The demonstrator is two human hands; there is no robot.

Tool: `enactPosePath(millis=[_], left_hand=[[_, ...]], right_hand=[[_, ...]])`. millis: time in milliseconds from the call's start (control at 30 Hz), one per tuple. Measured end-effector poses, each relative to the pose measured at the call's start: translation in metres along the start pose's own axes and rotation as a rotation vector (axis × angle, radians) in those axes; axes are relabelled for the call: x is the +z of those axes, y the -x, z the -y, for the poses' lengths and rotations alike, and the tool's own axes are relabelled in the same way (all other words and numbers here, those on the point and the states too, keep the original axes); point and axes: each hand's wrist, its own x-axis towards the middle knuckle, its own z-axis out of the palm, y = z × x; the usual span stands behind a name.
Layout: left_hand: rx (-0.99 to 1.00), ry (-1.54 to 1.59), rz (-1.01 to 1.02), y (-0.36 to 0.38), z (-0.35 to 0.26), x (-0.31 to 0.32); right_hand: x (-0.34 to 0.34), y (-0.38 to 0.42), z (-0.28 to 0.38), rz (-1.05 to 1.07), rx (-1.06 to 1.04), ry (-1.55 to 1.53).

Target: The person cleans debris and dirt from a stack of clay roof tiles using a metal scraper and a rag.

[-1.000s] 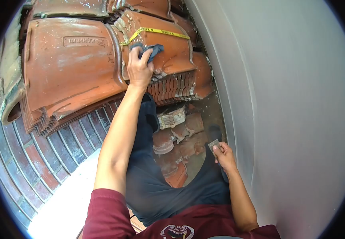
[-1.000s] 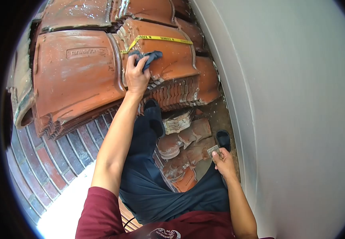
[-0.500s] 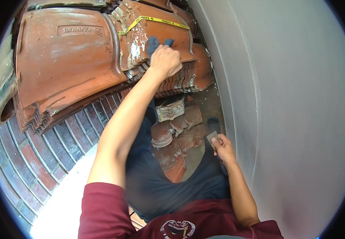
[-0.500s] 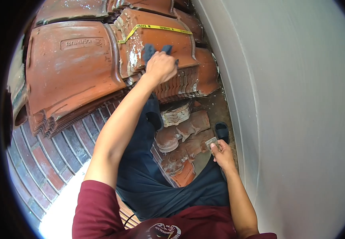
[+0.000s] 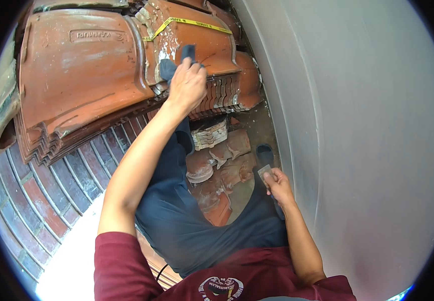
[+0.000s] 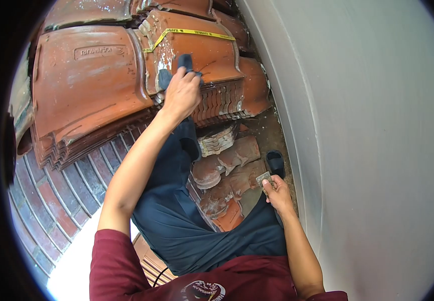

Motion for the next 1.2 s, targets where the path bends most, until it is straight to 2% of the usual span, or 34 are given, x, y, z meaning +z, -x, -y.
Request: enactPosePath(millis=[33,133,233,367,467,533,567,633,667,800,833,900,1000,1200], left_hand=[[-0.010,-0.021,-0.029,-0.010,-0.004,0.007],[-0.074,-0.076,0.148,-0.038,-0.012,0.022],[-0.055,-0.039,0.142,-0.035,-0.020,0.021],[-0.214,0.598,0.151,-0.005,-0.016,-0.015],[-0.283,0.706,-0.188,0.024,-0.002,-0.036],[-0.526,0.743,-0.427,0.020,0.015,-0.054],[-0.546,0.758,-0.575,0.013,0.029,-0.053],[-0.457,0.519,-0.702,-0.003,0.052,-0.062],[-0.449,0.464,-0.704,-0.013,0.060,-0.061],[-0.271,0.266,-0.584,-0.043,0.093,-0.023],[-0.264,0.250,-0.473,-0.046,0.095,-0.009],[-0.195,0.248,-0.548,-0.047,0.102,0.008],[-0.220,0.255,-0.591,-0.052,0.103,0.014],[-0.240,0.263,-0.605,-0.053,0.102,0.016]], right_hand=[[0.002,0.001,0.000,0.000,0.003,0.008],[0.010,0.001,0.001,0.007,0.001,0.001],[0.016,0.003,0.001,0.040,-0.032,-0.007],[0.016,0.006,-0.002,0.062,-0.034,-0.042],[0.011,0.002,0.000,0.071,-0.050,-0.084],[0.009,-0.004,0.009,0.070,-0.064,-0.119],[0.009,-0.007,0.015,0.067,-0.053,-0.131],[0.009,-0.011,0.041,0.061,-0.027,-0.146],[0.013,-0.016,0.053,0.069,-0.033,-0.172],[0.034,-0.031,0.109,0.099,-0.189,-0.177],[0.040,-0.040,0.120,0.092,-0.262,-0.139],[0.054,-0.059,0.143,0.079,-0.400,-0.064],[0.083,-0.078,0.186,0.059,-0.456,-0.054],[0.148,-0.131,0.233,-0.010,-0.637,0.068]])
